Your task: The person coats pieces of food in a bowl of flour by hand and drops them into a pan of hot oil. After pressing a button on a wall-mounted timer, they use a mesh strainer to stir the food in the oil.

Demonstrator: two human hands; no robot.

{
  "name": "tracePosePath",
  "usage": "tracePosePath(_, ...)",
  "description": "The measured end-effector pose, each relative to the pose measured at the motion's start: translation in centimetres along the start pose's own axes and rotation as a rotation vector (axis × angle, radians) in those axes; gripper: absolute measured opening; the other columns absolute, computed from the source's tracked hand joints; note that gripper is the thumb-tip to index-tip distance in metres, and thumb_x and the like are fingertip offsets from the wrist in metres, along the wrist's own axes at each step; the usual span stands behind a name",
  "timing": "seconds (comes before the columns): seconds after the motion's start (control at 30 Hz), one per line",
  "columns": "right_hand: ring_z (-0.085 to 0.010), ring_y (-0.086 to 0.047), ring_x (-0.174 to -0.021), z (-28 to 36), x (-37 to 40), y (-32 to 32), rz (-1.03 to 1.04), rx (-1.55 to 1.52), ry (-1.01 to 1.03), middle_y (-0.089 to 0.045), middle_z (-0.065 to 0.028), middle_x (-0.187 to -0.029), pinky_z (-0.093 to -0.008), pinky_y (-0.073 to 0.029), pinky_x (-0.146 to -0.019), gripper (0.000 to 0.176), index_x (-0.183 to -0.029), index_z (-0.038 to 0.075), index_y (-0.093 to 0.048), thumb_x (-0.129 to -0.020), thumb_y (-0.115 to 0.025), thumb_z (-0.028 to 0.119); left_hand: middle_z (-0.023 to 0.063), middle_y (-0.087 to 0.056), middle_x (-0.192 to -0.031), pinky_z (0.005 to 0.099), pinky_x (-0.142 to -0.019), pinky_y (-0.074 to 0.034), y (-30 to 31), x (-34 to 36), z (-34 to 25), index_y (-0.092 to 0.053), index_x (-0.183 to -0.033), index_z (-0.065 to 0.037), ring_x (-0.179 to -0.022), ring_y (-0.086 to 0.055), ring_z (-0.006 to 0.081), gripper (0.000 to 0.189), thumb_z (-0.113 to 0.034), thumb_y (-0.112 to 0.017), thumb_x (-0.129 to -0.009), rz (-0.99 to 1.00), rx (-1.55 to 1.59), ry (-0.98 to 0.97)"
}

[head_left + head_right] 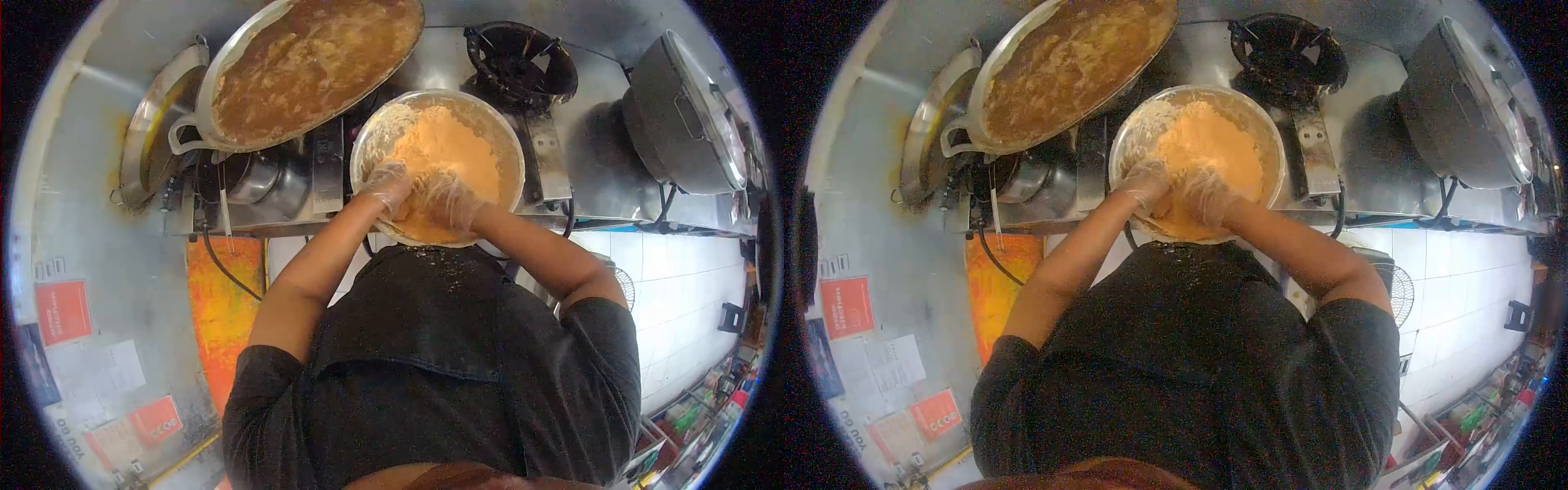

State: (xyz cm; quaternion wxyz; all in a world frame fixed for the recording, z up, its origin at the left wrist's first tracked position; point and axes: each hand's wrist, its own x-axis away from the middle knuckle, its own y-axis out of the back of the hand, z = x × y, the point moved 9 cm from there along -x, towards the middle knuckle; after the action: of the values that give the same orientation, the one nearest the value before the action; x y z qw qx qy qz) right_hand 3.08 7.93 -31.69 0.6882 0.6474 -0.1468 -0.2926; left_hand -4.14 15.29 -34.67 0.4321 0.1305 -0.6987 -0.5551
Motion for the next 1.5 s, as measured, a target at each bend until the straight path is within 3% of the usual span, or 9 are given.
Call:
tracePosePath(0.17,-0.0252,-0.056,-0.115,-2.6,-0.9,2.3,0.645,0.096,-0.329,-0.054,-0.0222,-0.127,-0.0353,-0.047,-0.091,0.049,-0.129,-0.001,-0.05,-0.089,-0.048,0.026,0.0194,-0.066,-0.106,0.0423,-0.083,-0.052,4.1,2.3,1.5,-0.07,-0.093,0.002,-0.098,-0.065,0.0328,0.025,-0.015,-0.062,-0.076,0.05,0.317,0.237)
tracePosePath(0.37,-0.0304,-0.057,-0.111,-6.4,0.9,8.9,0.213,-0.417,-0.515,-0.062,-0.0218,-0.113,-0.037,-0.046,-0.092,0.041,-0.114,-0.001,-0.061,-0.084,-0.052,0.025,0.0186,-0.066,-0.109,0.0425,-0.081,-0.051,2.9,3.4,-0.8,-0.069,-0.101,-0.005,-0.1,-0.064,0.0336,0.031,-0.025,-0.057,-0.081,0.277,-0.225,-0.108)
tracePosePath(0.43,-0.0321,-0.057,-0.109,-6.8,1.5,8.4,0.209,-0.391,-0.475,-0.062,-0.0213,-0.11,-0.0378,-0.045,-0.093,0.038,-0.107,0.0,-0.064,-0.081,-0.056,0.026,0.02,-0.065,-0.111,0.0431,-0.082,-0.051,2.0,2.6,2.5,-0.068,-0.102,-0.002,-0.101,-0.064,0.035,0.032,-0.024,-0.054,-0.084,0.025,0.476,0.24)
tracePosePath(0.7,-0.0357,-0.059,-0.098,-4.8,3.4,6.0,0.529,0.02,-0.035,-0.064,-0.0177,-0.098,-0.0418,-0.047,-0.086,0.026,-0.095,0.004,-0.063,-0.076,-0.058,0.02,0.023,-0.065,-0.104,0.0417,-0.084,-0.05,8.7,4.5,0.3,-0.066,-0.098,0.001,-0.097,-0.065,0.0337,0.033,-0.027,-0.051,-0.088,-0.046,0.105,0.116)
tracePosePath(0.9,-0.0313,-0.064,-0.092,-7.2,5.0,-0.6,0.5,0.369,-0.171,-0.066,-0.0182,-0.099,-0.0394,-0.049,-0.083,0.029,-0.093,0.004,-0.068,-0.07,-0.061,0.02,0.0195,-0.065,-0.099,0.0416,-0.081,-0.049,12.6,6.0,1.6,-0.066,-0.099,-0.003,-0.089,-0.064,0.0336,0.027,-0.025,-0.055,-0.09,-0.296,0.501,-0.058)
tracePosePath(1.03,-0.0359,-0.065,-0.075,-7.6,4.5,4.8,0.381,-0.3,-0.387,-0.066,-0.0228,-0.078,-0.0425,-0.051,-0.069,0.022,-0.074,-0.002,-0.068,-0.074,-0.056,0.017,0.0228,-0.063,-0.099,0.0414,-0.082,-0.049,13.4,7.6,2.7,-0.064,-0.097,-0.001,-0.091,-0.062,0.0355,0.029,-0.028,-0.058,-0.09,-0.33,0.702,0.192)
tracePosePath(1.2,-0.0345,-0.067,-0.078,-7.7,3.2,11.5,0.23,-0.119,-0.592,-0.067,-0.0233,-0.083,-0.04,-0.052,-0.068,0.024,-0.082,-0.002,-0.069,-0.077,-0.055,0.016,0.0258,-0.062,-0.1,0.0451,-0.082,-0.048,15.5,8.6,0.1,-0.062,-0.098,0.002,-0.092,-0.061,0.039,0.035,-0.032,-0.055,-0.091,-0.383,0.181,0.172)
tracePosePath(1.4,-0.0372,-0.066,-0.081,-7.3,-0.8,11.9,0.016,0.018,-0.6,-0.066,-0.0228,-0.088,-0.0413,-0.053,-0.073,0.025,-0.088,-0.004,-0.066,-0.078,-0.056,0.017,0.022,-0.064,-0.086,0.0444,-0.073,-0.048,5.2,1.5,1.1,-0.063,-0.087,0.0,-0.085,-0.064,0.0344,0.02,-0.018,-0.055,-0.086,-0.45,1.7,0.27)
tracePosePath(1.5,-0.0363,-0.066,-0.079,-8.4,-0.8,9.1,0.033,-0.214,-0.579,-0.066,-0.0204,-0.082,-0.0415,-0.052,-0.072,0.022,-0.085,-0.003,-0.065,-0.079,-0.054,0.015,0.0229,-0.065,-0.092,0.0463,-0.076,-0.047,12.4,5.8,-1.4,-0.064,-0.094,0.0,-0.087,-0.063,0.0381,0.025,-0.022,-0.053,-0.089,-0.63,0.927,0.066)
